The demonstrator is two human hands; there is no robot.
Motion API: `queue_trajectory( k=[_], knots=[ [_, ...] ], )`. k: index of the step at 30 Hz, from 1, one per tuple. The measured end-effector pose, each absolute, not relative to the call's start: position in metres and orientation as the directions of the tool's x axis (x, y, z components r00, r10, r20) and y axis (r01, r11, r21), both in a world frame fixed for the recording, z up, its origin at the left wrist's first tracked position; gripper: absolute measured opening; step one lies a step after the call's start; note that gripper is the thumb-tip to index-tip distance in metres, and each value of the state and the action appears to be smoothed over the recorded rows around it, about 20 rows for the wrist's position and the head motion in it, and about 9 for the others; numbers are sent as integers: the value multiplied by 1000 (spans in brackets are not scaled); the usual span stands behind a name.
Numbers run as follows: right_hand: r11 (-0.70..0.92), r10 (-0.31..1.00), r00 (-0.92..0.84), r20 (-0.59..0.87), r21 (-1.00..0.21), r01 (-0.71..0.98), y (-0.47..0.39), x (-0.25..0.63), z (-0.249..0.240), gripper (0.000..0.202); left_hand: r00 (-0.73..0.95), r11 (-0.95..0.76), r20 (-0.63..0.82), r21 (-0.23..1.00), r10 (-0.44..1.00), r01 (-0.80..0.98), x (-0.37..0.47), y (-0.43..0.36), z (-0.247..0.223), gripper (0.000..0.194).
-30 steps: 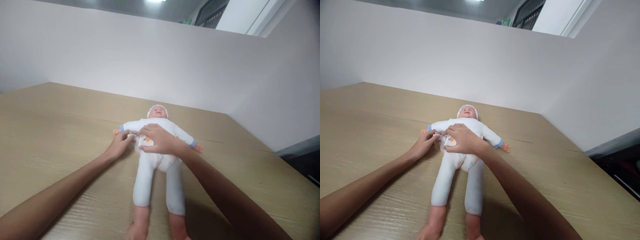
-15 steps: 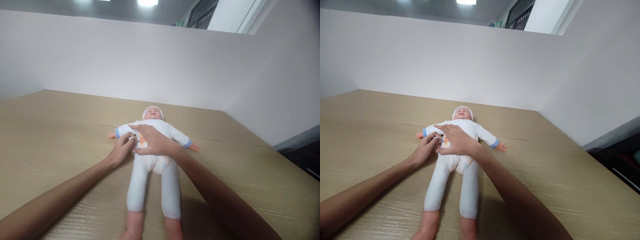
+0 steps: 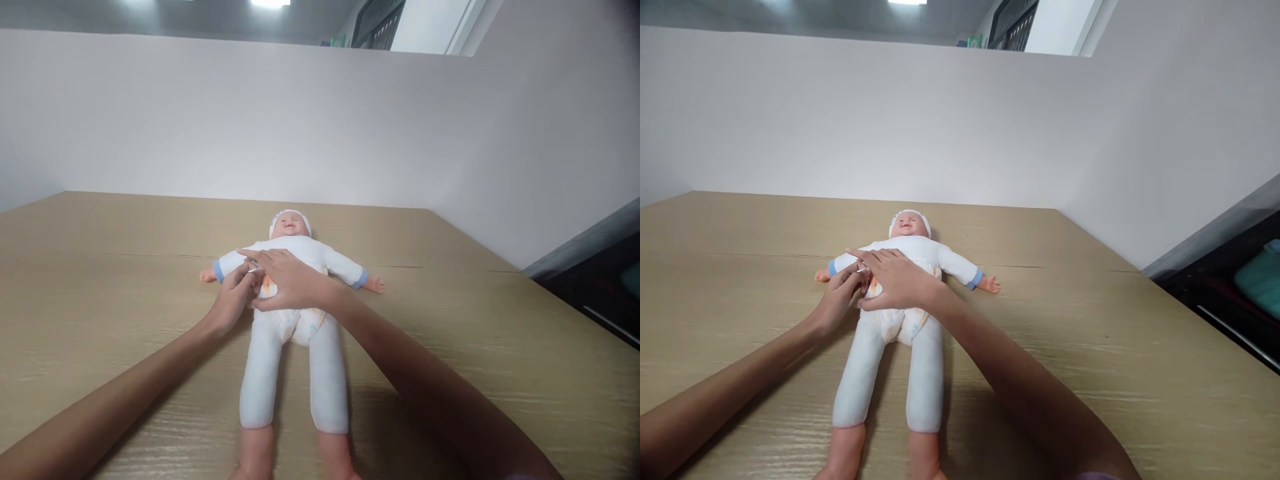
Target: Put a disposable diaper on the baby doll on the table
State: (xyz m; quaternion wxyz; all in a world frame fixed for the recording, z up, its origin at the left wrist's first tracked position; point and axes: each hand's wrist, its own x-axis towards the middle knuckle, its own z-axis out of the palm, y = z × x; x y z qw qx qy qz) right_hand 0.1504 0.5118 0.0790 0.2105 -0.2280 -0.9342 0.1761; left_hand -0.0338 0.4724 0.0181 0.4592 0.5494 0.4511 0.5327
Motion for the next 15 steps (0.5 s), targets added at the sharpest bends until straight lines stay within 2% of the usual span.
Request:
queue_trajectory(
  k=[4,9,15],
  knots=[
    [837,494,-812,311,-422,348,513,150,78,92,42,-181,182,983,982,-38,-37,472,13,25],
    [822,520,-798,305,-434,369,512,151,80,94,90,-166,176,980,980,-106,-46,469,10,29],
    [830,511,-791,336,-434,351,514,149,76,94,130,-144,157,985,979,-100,-48,470,7,31]
  ],
)
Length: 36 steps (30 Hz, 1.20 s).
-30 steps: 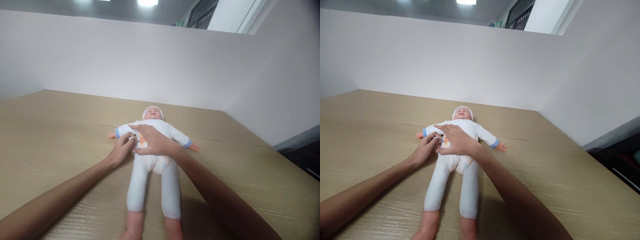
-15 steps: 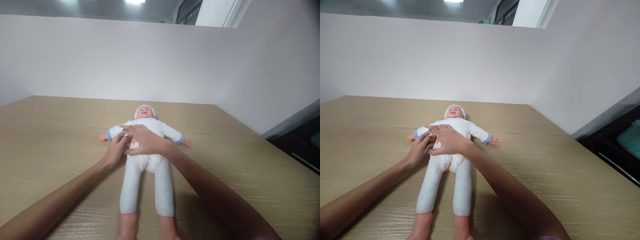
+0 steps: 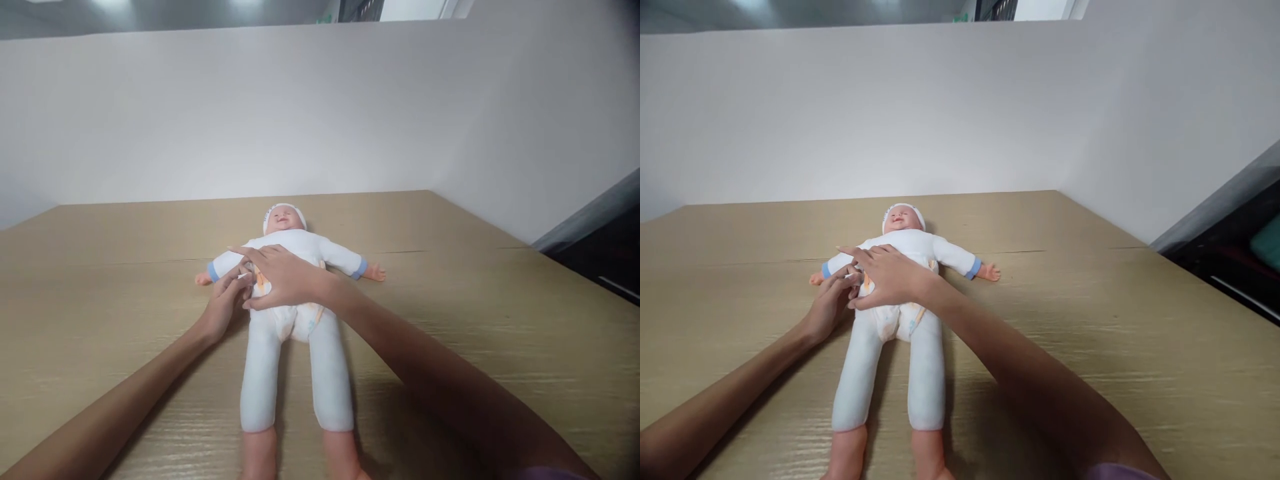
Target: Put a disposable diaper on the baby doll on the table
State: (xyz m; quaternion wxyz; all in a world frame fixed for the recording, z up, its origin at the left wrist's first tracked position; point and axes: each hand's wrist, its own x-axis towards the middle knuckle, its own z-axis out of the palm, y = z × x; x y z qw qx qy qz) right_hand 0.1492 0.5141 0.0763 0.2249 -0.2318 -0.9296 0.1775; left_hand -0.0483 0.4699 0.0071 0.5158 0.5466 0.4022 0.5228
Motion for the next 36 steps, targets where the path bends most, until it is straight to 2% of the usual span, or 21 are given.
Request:
queue_trajectory(
  k=[3,6,10,16,20,22,25,27,32,34,36],
  knots=[
    [843,496,-799,341,-411,347,514,148,76,92,145,-134,140,989,979,-56,-44,470,12,29],
    [847,490,-800,345,-404,344,514,148,77,89,186,-161,147,985,972,61,-39,468,23,31],
    [855,477,-797,372,-406,322,516,148,74,94,194,-193,158,966,968,173,-33,466,32,31],
    [819,503,-783,366,-492,295,517,150,78,110,149,-219,186,943,971,251,-27,465,34,30],
    [775,498,-797,342,-588,232,511,156,90,110,204,-218,177,956,963,198,-29,465,36,32],
    [716,498,-796,343,-681,154,511,160,95,100,211,-209,173,964,962,164,-29,465,36,34],
    [565,527,-774,351,-825,10,516,164,96,68,179,-187,155,966,971,178,-24,465,35,39],
    [477,557,-741,375,-875,-85,522,165,93,57,152,-186,157,963,976,195,-20,465,35,43],
    [381,678,-594,432,-898,-219,534,160,85,51,168,-190,164,969,972,159,-17,469,35,51],
    [400,731,-505,459,-888,-229,534,158,88,46,172,-181,153,970,973,161,-19,471,37,52],
    [477,794,-344,502,-864,-160,526,159,94,38,155,-175,150,970,977,169,-23,469,43,53]
  ],
)
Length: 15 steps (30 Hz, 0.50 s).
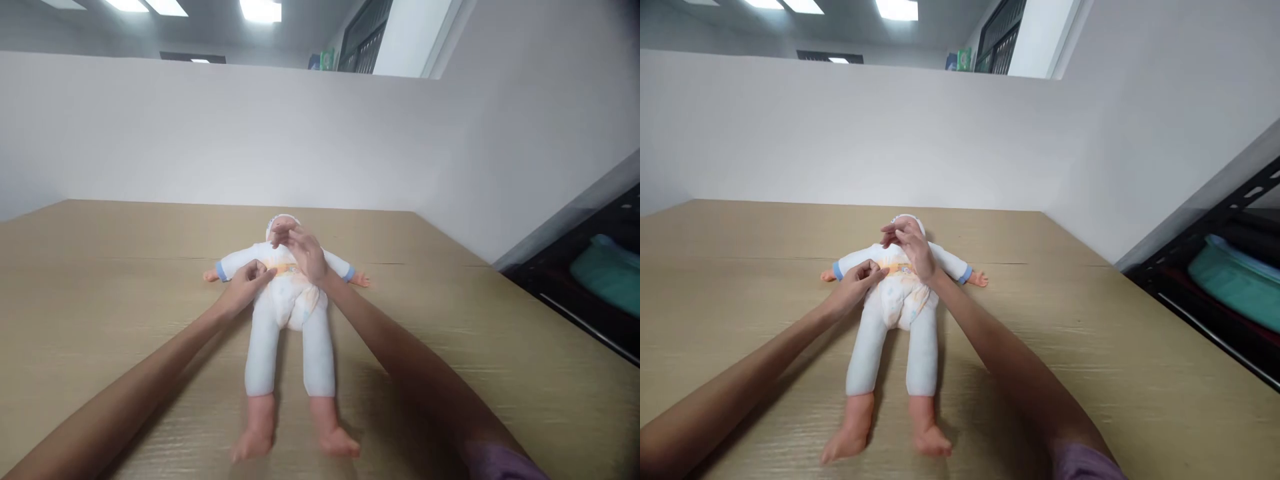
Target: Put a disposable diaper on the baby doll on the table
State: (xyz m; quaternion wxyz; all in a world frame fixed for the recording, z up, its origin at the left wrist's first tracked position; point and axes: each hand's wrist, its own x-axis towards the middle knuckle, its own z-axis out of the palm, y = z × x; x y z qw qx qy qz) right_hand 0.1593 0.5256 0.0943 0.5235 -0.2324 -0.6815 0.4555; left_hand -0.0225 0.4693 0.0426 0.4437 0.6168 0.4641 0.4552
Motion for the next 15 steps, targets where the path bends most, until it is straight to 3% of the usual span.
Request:
queue_trajectory(
  k=[2,4,8,11,15],
  knots=[
    [559,822,-151,549,-829,31,505,166,104,33,113,-195,176,963,978,185,-27,459,51,50],
    [590,799,-67,597,-759,276,469,178,113,31,78,-239,227,941,971,238,-30,438,60,43],
    [672,720,-354,596,-471,572,380,198,111,19,203,-305,237,847,950,435,-30,383,70,31],
    [688,720,-557,414,-325,648,337,203,89,15,354,-374,195,740,915,560,-25,358,65,25],
    [570,819,-525,232,-233,788,333,212,59,16,365,-432,231,506,902,746,-23,358,48,19]
  ],
)
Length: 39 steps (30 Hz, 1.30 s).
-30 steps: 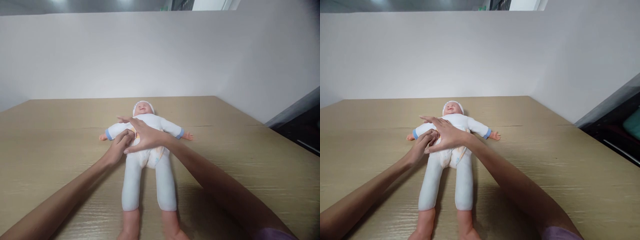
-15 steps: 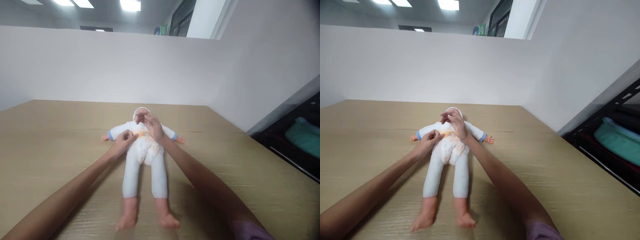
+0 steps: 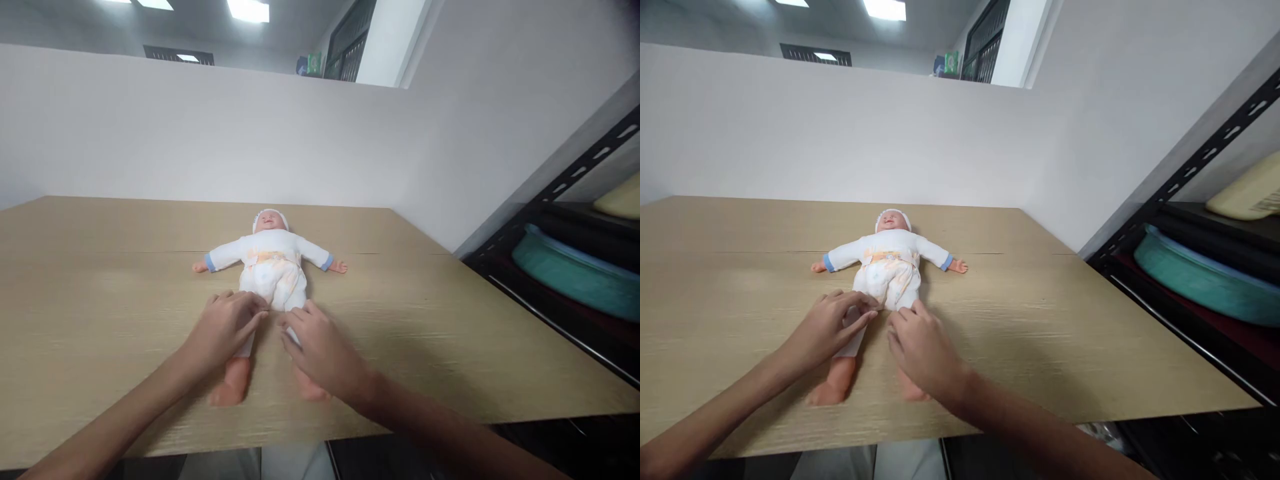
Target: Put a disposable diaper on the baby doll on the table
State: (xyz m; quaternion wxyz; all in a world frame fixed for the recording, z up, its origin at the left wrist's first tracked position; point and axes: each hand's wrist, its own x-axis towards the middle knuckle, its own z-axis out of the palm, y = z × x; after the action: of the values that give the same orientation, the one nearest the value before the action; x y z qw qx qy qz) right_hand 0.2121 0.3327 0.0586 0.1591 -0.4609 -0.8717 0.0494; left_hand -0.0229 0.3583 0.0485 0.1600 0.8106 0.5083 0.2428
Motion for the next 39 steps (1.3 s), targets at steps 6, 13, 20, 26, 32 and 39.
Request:
queue_trajectory(
  k=[6,13,20,26,32,39],
  knots=[
    [432,890,-374,263,-217,876,341,225,52,16,262,-349,273,347,926,871,-18,361,37,13],
    [364,911,-315,268,-161,917,340,201,38,26,257,-370,315,378,913,849,-14,369,25,11],
    [421,877,-324,354,-243,874,352,202,24,24,319,-435,328,388,889,813,-23,380,17,17],
    [518,834,-396,385,-300,801,357,211,20,21,360,-480,327,462,874,746,-25,379,23,26],
    [508,849,-374,374,-378,774,366,211,17,25,245,-374,296,550,923,747,-25,381,16,25],
    [422,880,-148,452,-599,681,374,209,11,47,139,-315,291,739,946,596,-26,388,12,44]
  ],
)
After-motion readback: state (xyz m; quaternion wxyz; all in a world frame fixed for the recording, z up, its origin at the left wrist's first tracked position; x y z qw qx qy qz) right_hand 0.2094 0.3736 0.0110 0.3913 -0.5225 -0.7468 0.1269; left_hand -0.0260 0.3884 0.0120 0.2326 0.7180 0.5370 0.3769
